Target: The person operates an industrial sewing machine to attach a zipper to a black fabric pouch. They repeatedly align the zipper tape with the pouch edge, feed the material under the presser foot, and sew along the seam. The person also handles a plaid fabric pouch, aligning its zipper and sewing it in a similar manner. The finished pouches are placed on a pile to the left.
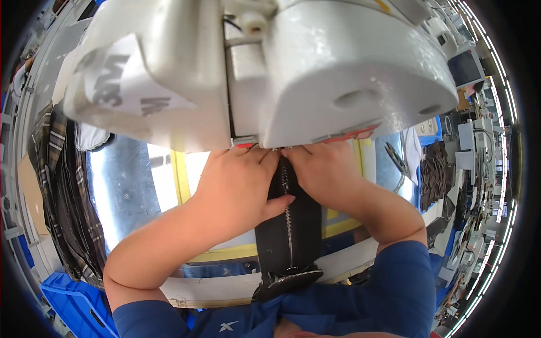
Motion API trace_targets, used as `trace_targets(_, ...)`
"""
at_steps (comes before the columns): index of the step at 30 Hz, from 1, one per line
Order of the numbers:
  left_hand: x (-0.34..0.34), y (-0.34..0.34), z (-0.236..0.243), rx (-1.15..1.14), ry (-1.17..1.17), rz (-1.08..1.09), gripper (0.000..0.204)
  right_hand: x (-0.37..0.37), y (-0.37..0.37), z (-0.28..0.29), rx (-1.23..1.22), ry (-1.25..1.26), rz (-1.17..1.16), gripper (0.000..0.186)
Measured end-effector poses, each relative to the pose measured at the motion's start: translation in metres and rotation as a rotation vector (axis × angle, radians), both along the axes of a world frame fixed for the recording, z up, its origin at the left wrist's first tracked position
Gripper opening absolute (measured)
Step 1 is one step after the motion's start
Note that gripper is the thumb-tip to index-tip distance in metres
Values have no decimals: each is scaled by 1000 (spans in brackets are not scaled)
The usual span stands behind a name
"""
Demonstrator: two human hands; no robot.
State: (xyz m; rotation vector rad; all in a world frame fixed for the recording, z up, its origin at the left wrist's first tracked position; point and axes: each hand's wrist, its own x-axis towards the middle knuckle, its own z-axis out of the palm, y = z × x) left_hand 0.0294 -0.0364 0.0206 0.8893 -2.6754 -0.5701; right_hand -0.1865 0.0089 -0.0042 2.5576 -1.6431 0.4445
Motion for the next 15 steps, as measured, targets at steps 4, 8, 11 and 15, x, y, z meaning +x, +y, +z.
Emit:
trace_targets(4, 2, 2, 3, 24, -79, 22, 59, 6, -2, 4, 50, 20, 21, 11)
trace_targets(8, 1, 4, 2, 27, -85, 10, 69, 2, -1, 6, 45, 28, 12, 13)
trace_targets(11, -4, 12, -8, -45, -45, 4, 81, -1, 1, 7, -4, 35, 54, 24)
trace_targets(15, -7, 18, -18, -131, -24, -21, 88, -4, 10, 24, 175, 37, 65, 49)
